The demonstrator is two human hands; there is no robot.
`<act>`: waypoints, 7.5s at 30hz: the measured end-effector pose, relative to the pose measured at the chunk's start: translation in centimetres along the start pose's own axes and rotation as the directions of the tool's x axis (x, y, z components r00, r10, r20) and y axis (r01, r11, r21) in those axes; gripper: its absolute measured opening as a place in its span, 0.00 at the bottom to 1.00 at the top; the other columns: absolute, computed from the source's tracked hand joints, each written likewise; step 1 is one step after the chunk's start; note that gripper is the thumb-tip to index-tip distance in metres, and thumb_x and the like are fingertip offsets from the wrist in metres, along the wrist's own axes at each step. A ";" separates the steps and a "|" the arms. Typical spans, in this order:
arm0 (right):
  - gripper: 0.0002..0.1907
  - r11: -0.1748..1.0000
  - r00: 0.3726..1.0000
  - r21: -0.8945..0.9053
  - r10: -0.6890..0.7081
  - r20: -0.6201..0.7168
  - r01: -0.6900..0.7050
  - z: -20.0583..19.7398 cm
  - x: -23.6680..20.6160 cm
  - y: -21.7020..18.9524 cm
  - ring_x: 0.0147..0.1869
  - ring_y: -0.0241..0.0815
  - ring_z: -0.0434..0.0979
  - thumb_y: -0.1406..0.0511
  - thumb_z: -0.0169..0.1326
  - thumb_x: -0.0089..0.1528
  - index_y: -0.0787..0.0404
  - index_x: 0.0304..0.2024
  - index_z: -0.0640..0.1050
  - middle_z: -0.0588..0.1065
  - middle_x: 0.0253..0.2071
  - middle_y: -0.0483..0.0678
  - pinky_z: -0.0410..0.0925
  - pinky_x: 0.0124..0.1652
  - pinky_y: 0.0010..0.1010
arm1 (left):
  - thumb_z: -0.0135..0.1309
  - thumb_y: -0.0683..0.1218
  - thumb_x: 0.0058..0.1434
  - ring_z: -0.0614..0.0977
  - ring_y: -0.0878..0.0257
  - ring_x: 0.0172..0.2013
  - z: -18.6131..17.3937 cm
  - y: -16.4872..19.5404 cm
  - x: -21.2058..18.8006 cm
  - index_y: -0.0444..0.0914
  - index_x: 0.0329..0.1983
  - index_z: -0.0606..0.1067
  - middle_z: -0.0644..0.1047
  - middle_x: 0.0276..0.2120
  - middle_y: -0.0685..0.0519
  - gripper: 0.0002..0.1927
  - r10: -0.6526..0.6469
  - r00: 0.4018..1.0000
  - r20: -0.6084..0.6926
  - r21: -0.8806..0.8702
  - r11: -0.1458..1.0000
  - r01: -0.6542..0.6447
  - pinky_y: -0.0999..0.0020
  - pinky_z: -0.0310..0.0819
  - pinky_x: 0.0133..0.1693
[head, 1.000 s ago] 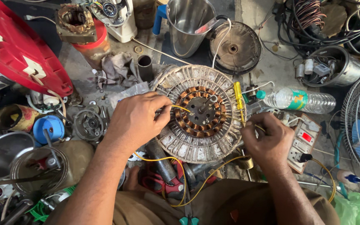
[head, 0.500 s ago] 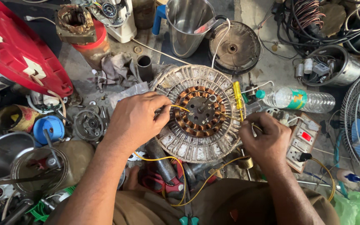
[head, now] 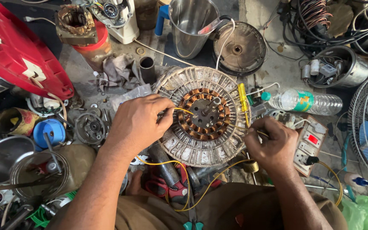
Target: The person tests and repairs an electric motor stator by connecting yellow wires to copper windings and using a multimeter to check continuity. They also use pliers to strip wire ends and a screwdriver to adjust connections.
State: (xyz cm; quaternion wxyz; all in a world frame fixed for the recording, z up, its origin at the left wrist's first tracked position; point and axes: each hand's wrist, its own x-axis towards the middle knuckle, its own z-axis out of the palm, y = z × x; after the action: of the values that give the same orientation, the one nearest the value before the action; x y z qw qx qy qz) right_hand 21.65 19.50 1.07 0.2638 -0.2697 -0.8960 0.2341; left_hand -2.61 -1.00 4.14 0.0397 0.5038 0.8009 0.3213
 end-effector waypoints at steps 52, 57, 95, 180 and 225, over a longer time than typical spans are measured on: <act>0.04 0.967 0.967 -0.051 0.253 0.038 -0.251 0.5 0.2 0.5 0.31 0.34 0.82 0.69 0.55 0.60 0.61 0.34 0.81 0.81 0.30 0.46 0.75 0.33 0.27 | 0.59 0.47 0.59 0.84 0.49 0.33 -0.2 0.2 0.0 0.41 0.37 0.82 0.83 0.36 0.50 0.07 -0.030 0.999 0.024 0.011 0.999 0.030 0.54 0.77 0.36; 0.04 0.993 0.993 -0.032 0.114 -0.005 -0.114 0.6 0.1 0.6 0.36 0.35 0.82 0.68 0.59 0.59 0.64 0.35 0.81 0.81 0.32 0.48 0.74 0.38 0.28 | 0.59 0.47 0.59 0.84 0.48 0.33 -0.1 0.1 0.0 0.41 0.37 0.81 0.83 0.35 0.50 0.07 -0.023 1.000 0.020 0.014 1.000 0.023 0.53 0.77 0.36; 0.05 0.994 0.994 -0.019 0.109 0.009 -0.109 0.4 0.1 0.7 0.32 0.34 0.80 0.68 0.59 0.56 0.65 0.33 0.80 0.79 0.28 0.48 0.72 0.35 0.27 | 0.59 0.47 0.58 0.84 0.49 0.32 -0.1 0.2 -0.1 0.41 0.37 0.82 0.83 0.35 0.51 0.07 0.008 1.000 0.002 -0.013 1.000 -0.008 0.54 0.77 0.36; 0.02 1.000 1.000 -0.026 -0.007 0.010 0.007 0.0 0.0 0.5 0.28 0.35 0.78 0.69 0.58 0.55 0.63 0.31 0.78 0.78 0.26 0.47 0.71 0.33 0.28 | 0.58 0.47 0.59 0.84 0.49 0.33 -0.1 0.0 0.0 0.41 0.37 0.82 0.83 0.35 0.51 0.07 -0.006 1.000 0.019 0.013 1.000 0.006 0.54 0.77 0.36; 0.04 0.997 0.998 -0.049 0.057 -0.011 -0.058 0.3 0.1 0.2 0.29 0.34 0.78 0.69 0.60 0.57 0.64 0.33 0.80 0.78 0.27 0.47 0.70 0.33 0.27 | 0.59 0.47 0.61 0.84 0.49 0.33 -0.1 -0.5 -0.1 0.41 0.39 0.81 0.83 0.35 0.49 0.06 -0.041 0.991 -0.128 -0.015 0.999 0.040 0.55 0.78 0.35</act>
State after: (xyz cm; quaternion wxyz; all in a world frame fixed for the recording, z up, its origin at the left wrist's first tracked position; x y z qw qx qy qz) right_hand 21.46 19.57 0.75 0.2546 -0.3029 -0.8922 0.2178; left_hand -2.99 -1.23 3.94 -0.0021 0.4655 0.8099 0.3570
